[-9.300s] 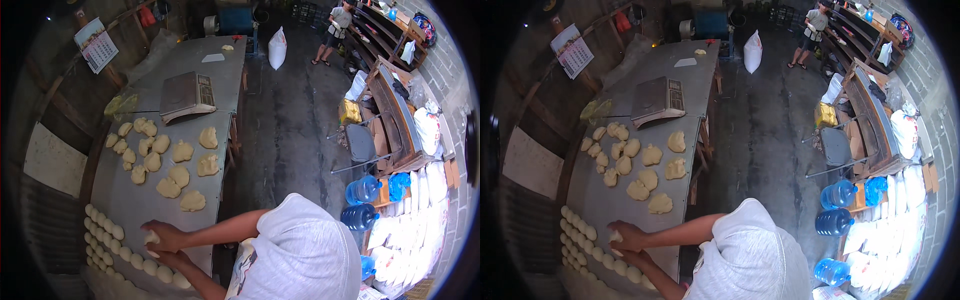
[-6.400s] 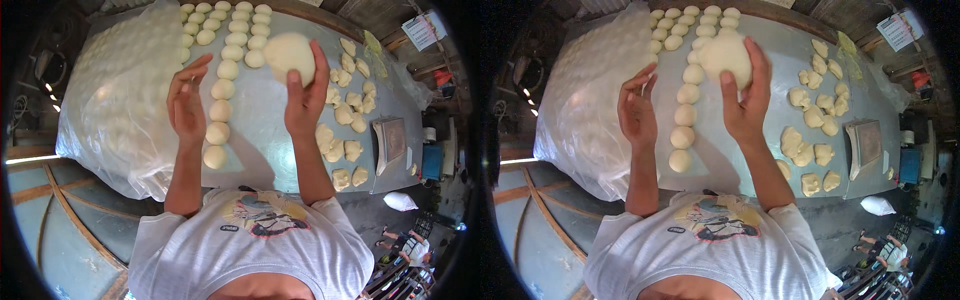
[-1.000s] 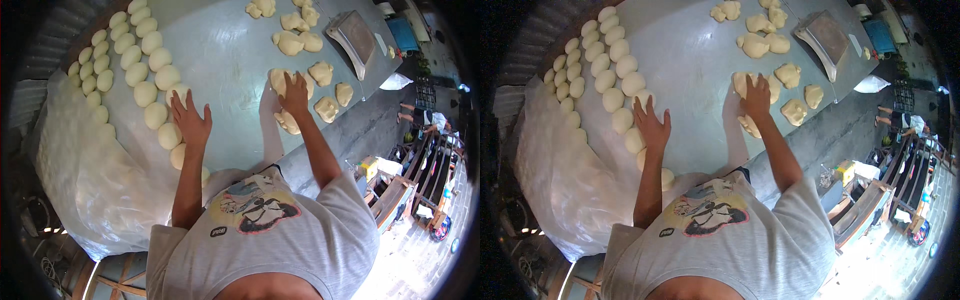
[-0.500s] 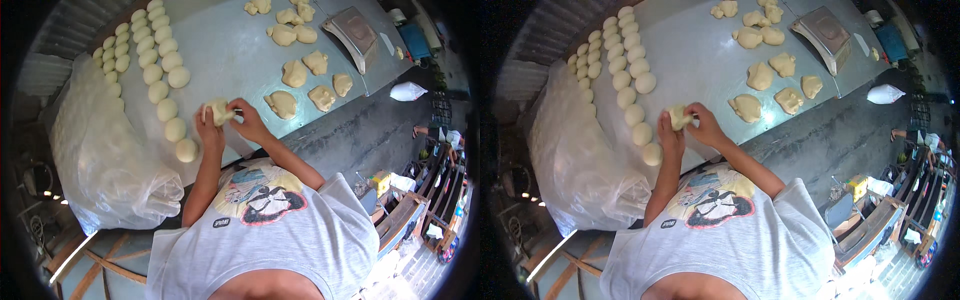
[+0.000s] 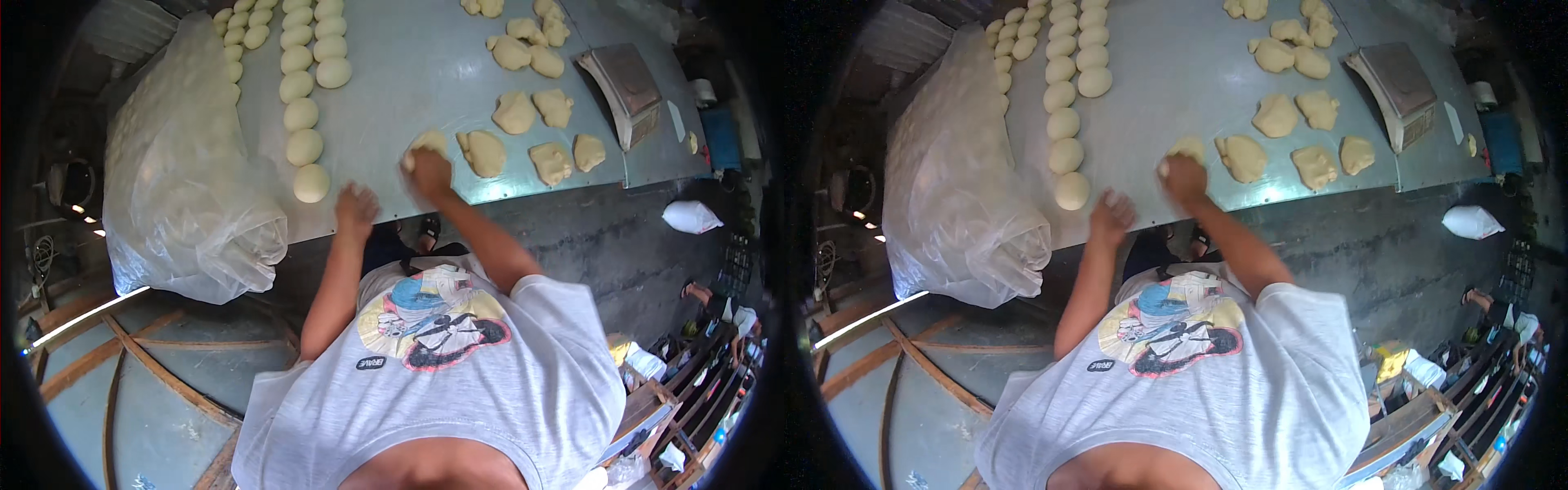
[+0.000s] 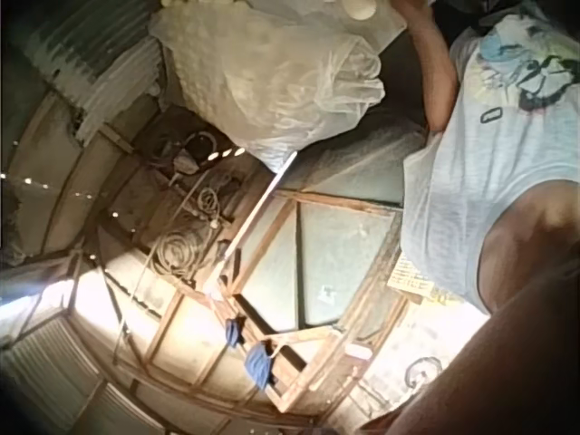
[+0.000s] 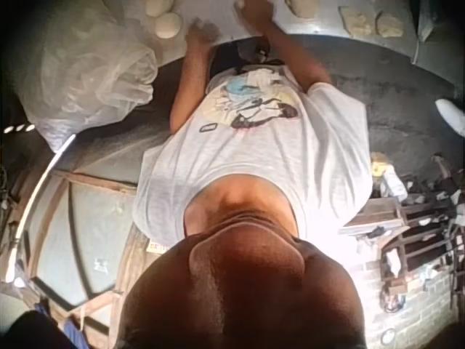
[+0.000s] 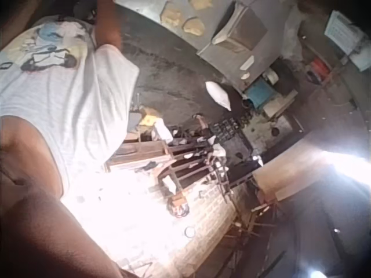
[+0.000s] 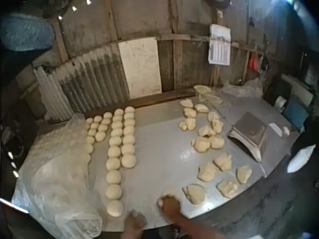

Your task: The person shapes portions of dough by hand on a metal table, rolling them into round balls and arranging them in a row next to a plastic sheet.

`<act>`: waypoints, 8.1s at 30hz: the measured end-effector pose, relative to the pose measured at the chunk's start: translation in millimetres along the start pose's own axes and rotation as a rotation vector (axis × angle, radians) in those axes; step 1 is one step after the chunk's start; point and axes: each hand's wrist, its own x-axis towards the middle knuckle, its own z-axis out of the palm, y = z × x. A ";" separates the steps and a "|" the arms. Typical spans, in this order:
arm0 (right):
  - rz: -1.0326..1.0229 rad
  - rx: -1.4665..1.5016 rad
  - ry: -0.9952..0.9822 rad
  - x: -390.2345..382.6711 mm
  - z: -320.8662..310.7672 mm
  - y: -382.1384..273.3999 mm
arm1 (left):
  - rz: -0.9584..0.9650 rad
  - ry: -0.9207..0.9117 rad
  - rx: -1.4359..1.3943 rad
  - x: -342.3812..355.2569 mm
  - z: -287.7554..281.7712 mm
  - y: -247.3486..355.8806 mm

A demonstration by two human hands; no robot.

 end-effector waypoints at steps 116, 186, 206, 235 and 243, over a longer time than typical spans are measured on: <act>0.257 0.651 0.480 7.8 2.9 88.3 | -0.215 -0.316 0.384 38.6 145.0 -8.5; -0.349 0.823 0.191 -9.9 -227.6 -24.1 | 1.412 -0.415 0.795 -173.4 165.7 60.8; -0.408 1.720 -0.294 -26.9 -224.8 -149.0 | 1.720 -0.561 0.050 -228.4 91.2 151.4; 0.397 0.108 0.437 91.3 -62.5 182.2 | 0.648 -0.477 0.946 3.1 134.8 -1.0; 0.080 0.913 0.465 -9.6 -103.1 2.1 | 0.860 -0.229 0.186 -34.6 185.1 -13.1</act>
